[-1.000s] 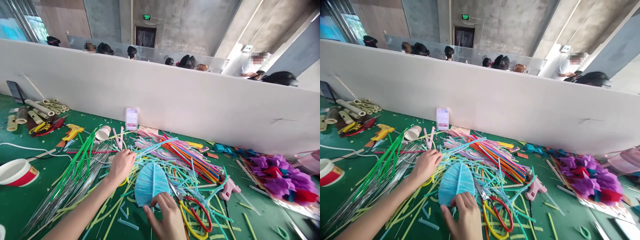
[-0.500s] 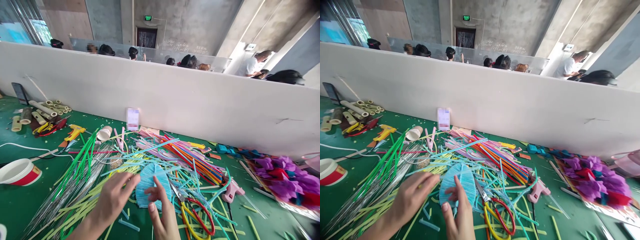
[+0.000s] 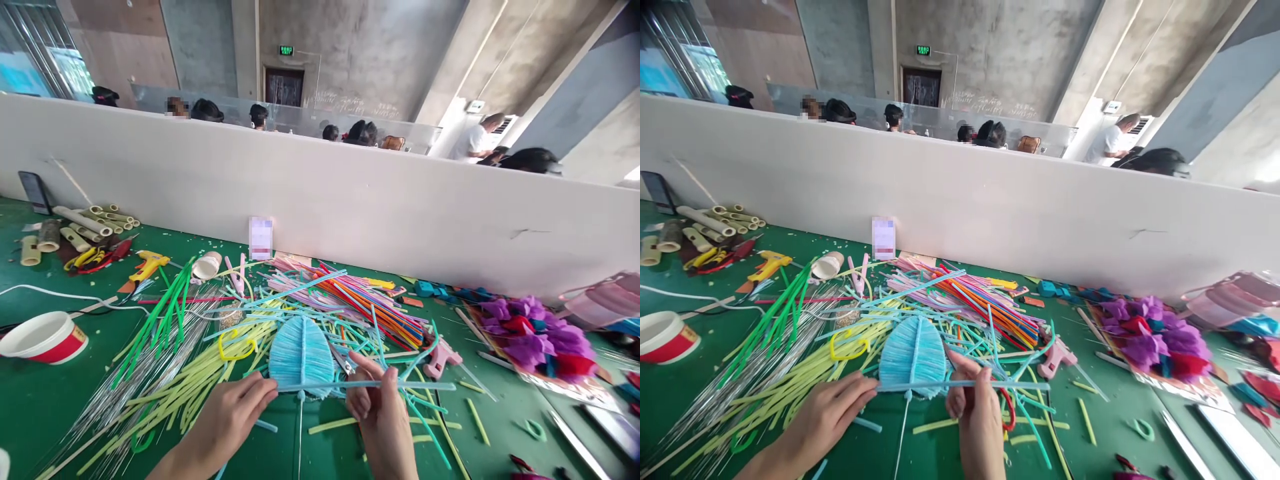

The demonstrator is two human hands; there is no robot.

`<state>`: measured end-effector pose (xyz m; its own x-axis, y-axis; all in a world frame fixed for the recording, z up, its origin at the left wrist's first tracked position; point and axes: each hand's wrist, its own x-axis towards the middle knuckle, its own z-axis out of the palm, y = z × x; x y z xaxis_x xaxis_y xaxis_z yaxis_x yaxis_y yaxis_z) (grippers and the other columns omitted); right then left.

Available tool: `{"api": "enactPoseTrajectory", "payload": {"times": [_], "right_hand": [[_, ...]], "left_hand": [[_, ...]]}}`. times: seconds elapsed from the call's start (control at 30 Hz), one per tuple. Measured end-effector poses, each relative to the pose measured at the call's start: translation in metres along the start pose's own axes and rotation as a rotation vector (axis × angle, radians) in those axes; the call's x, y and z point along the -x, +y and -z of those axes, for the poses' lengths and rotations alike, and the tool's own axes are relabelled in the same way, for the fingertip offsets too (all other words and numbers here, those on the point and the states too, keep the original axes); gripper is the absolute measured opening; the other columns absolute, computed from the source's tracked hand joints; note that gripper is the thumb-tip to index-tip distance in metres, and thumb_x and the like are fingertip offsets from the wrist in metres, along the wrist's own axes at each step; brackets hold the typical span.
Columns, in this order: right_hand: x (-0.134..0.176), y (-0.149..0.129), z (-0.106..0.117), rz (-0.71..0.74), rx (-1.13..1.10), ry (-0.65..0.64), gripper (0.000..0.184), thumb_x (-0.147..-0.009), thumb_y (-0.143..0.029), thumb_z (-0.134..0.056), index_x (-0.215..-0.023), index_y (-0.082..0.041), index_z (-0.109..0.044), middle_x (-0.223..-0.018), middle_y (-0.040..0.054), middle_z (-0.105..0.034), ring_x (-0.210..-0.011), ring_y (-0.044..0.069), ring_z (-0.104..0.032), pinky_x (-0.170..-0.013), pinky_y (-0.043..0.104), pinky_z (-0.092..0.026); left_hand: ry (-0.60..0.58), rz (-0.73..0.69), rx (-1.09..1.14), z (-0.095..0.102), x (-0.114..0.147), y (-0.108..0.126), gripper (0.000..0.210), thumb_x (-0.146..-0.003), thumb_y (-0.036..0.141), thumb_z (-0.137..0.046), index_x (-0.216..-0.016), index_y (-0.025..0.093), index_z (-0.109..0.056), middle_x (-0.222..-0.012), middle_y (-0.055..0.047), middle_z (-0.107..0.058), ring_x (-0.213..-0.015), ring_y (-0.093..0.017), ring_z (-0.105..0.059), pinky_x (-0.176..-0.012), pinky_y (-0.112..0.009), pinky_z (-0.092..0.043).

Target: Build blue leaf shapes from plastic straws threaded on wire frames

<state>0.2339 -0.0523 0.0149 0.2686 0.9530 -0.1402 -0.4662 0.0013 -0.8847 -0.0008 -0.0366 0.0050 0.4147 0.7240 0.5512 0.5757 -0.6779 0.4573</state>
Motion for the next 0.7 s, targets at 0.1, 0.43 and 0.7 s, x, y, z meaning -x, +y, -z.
{"api": "enactPoseTrajectory", "payload": {"times": [0.1,0.43,0.7], "right_hand": [[0.018,0.013,-0.008,-0.027,0.129,-0.101,0.048,-0.082,-0.056,-0.073,-0.109,-0.017,-0.074,-0.059,-0.0030,-0.050,-0.053,0.011,-0.044,-0.052,0.024,-0.035],[-0.004,0.029,0.030,0.117,0.251,0.083,0.047,-0.081,-0.061,-0.070,-0.092,-0.016,-0.076,-0.073,0.0051,-0.071,-0.066,0.018,-0.062,-0.060,0.028,-0.048],[-0.005,0.033,0.041,0.177,0.252,0.200,0.052,-0.084,-0.064,-0.064,-0.095,-0.014,-0.074,-0.077,0.0066,-0.074,-0.065,0.018,-0.066,-0.061,0.030,-0.052]], "left_hand": [[-0.022,0.015,0.036,-0.004,0.007,0.010,0.023,-0.100,0.024,-0.047,-0.104,0.026,-0.069,-0.076,-0.004,-0.072,-0.059,-0.015,-0.070,-0.055,-0.019,-0.053],[-0.226,0.293,-0.109,-0.025,0.025,0.034,0.027,-0.099,0.038,-0.048,-0.083,0.021,-0.062,-0.069,-0.003,-0.065,-0.051,-0.017,-0.063,-0.046,-0.025,-0.039],[-0.576,0.449,-0.286,-0.061,-0.005,0.068,0.021,-0.095,0.019,-0.050,-0.093,0.012,-0.070,-0.076,-0.015,-0.072,-0.067,-0.030,-0.073,-0.052,-0.030,-0.046]]}}
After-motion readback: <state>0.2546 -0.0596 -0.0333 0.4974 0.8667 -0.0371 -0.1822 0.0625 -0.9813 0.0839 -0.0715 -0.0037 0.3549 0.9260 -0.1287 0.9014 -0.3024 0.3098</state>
